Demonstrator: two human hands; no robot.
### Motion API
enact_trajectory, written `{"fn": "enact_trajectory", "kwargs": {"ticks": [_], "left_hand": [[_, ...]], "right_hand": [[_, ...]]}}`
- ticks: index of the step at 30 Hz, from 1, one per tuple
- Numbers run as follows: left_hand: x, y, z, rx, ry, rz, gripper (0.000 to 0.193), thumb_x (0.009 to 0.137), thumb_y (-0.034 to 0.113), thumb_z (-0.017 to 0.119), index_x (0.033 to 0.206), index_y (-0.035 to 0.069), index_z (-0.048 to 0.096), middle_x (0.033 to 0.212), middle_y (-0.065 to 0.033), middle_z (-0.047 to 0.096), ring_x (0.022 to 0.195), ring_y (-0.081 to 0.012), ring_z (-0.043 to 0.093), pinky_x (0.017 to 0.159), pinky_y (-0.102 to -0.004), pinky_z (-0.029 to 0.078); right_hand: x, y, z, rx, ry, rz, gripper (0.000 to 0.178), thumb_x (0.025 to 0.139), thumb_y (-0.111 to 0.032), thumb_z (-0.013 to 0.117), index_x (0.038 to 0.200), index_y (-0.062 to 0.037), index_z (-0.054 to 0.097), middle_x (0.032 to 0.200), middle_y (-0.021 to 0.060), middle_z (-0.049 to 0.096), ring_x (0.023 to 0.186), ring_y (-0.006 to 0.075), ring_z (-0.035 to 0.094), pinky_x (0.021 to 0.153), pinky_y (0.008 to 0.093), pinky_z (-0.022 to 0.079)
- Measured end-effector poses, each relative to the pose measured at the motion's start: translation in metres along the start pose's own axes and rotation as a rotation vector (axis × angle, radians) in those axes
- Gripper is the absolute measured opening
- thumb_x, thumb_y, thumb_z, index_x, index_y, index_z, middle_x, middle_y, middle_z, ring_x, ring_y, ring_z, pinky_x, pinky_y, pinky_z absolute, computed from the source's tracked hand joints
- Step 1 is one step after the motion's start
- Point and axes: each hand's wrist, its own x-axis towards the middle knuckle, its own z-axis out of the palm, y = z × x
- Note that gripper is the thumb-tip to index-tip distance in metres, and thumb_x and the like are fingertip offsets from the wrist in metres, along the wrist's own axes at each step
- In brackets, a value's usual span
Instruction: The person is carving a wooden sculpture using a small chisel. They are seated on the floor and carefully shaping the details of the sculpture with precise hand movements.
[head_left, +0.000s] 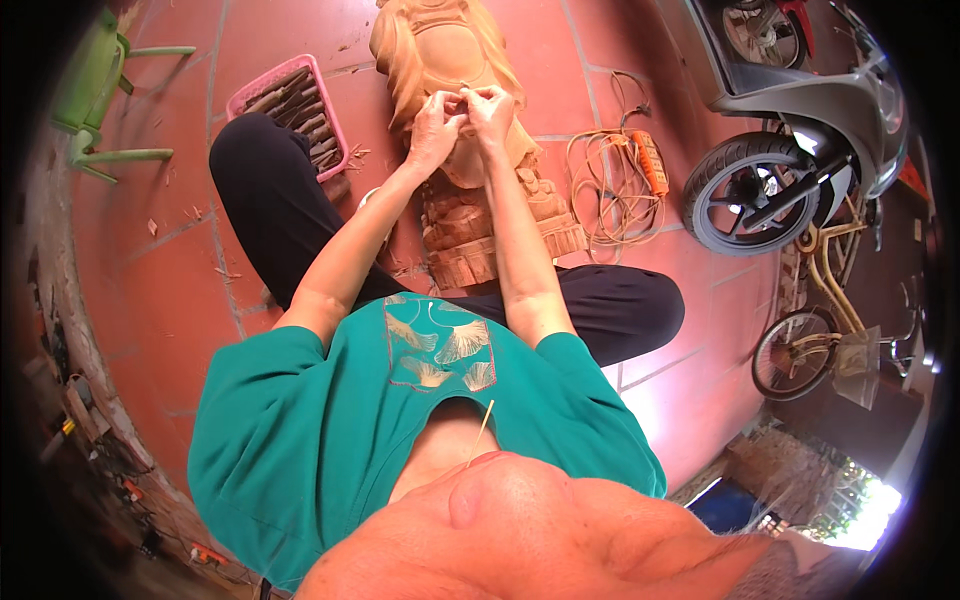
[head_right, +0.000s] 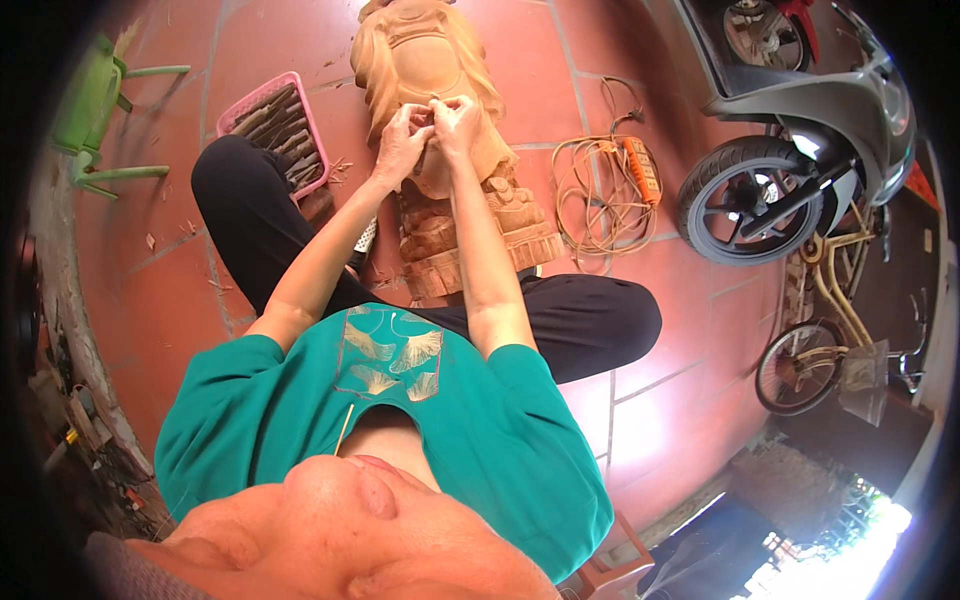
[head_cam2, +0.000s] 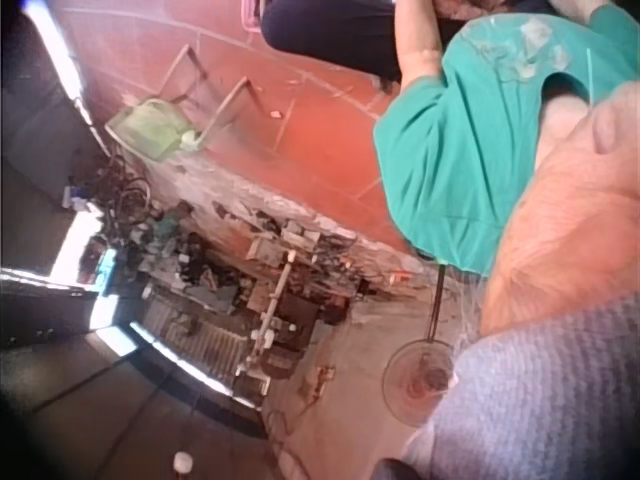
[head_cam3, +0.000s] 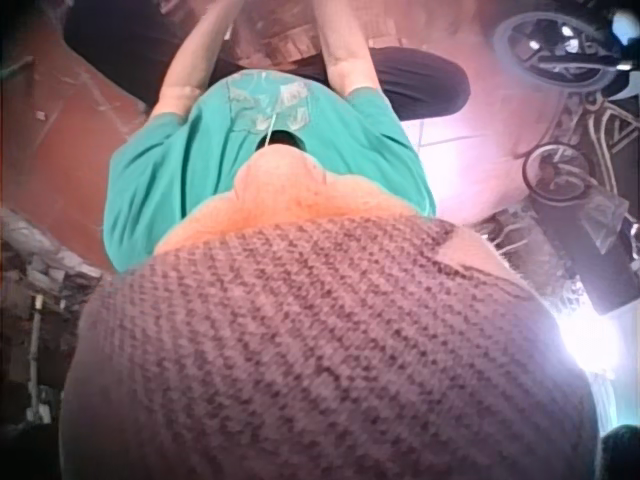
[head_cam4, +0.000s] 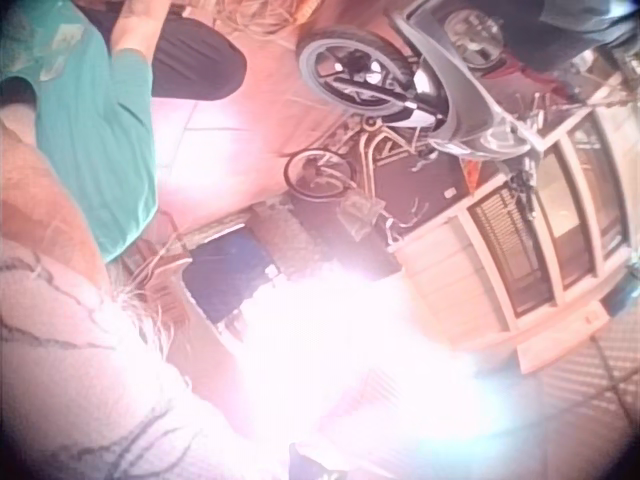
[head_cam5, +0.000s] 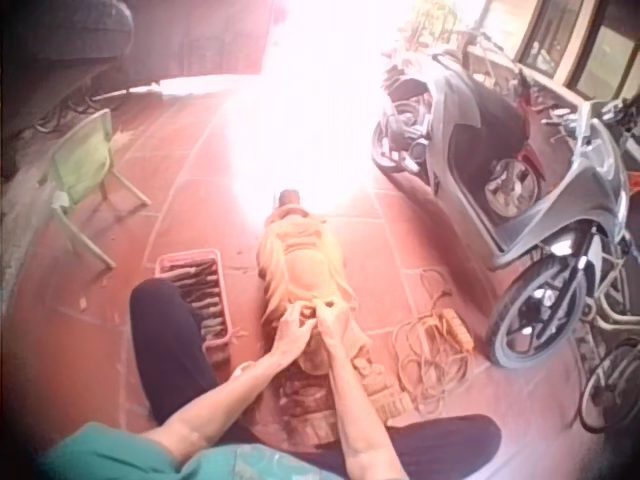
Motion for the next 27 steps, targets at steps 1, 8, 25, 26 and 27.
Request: {"fn": "enact_trajectory", "kwargs": {"ticks": [1,8,25,26,27], "left_hand": [[0.003,-0.008,-0.004,0.040,-0.042,-0.017,0.023,0.084,0.004,0.068,0.106,0.002,0.061,0.087,-0.0079,0.063,0.080,-0.0159,0.061,0.073,-0.0301,0.051],[0.057,-0.022,-0.055,0.375,-0.222,0.156,0.022,0.086,0.007,0.063,0.107,0.012,0.066,0.087,-0.0096,0.063,0.082,-0.0240,0.063,0.075,-0.0374,0.050],[0.062,-0.040,-0.022,0.495,-0.258,0.309,0.014,0.080,0.020,0.073,0.088,0.009,0.069,0.083,-0.0076,0.064,0.081,-0.0256,0.061,0.074,-0.0381,0.048],[0.064,-0.041,-0.019,0.506,-0.240,0.303,0.014,0.080,0.021,0.073,0.085,0.008,0.069,0.082,-0.0071,0.064,0.080,-0.0249,0.061,0.074,-0.0382,0.047],[0.065,-0.040,-0.015,0.510,-0.220,0.298,0.015,0.081,0.022,0.073,0.083,0.008,0.069,0.082,-0.0066,0.063,0.078,-0.0243,0.060,0.073,-0.0383,0.047]], "right_hand": [[-0.006,0.007,-0.001,0.079,-0.023,0.040,0.017,0.077,-0.013,0.072,0.077,0.0031,0.068,0.067,0.0106,0.068,0.062,0.0155,0.063,0.060,0.0300,0.050],[-0.016,0.015,-0.042,-0.028,0.357,-0.071,0.008,0.081,-0.009,0.067,0.083,-0.0013,0.068,0.079,0.0124,0.069,0.071,0.0243,0.065,0.067,0.0366,0.050],[-0.003,0.041,-0.058,-0.416,0.250,-0.079,0.005,0.077,-0.016,0.066,0.079,-0.0117,0.069,0.087,0.0095,0.068,0.087,0.0308,0.063,0.078,0.0437,0.051],[-0.003,0.042,-0.055,-0.420,0.251,-0.076,0.005,0.076,-0.015,0.065,0.079,-0.0120,0.068,0.087,0.0091,0.068,0.088,0.0310,0.062,0.078,0.0437,0.051],[-0.001,0.042,-0.054,-0.430,0.253,-0.076,0.004,0.076,-0.015,0.065,0.078,-0.0123,0.068,0.087,0.0086,0.068,0.088,0.0312,0.062,0.079,0.0438,0.050]]}}
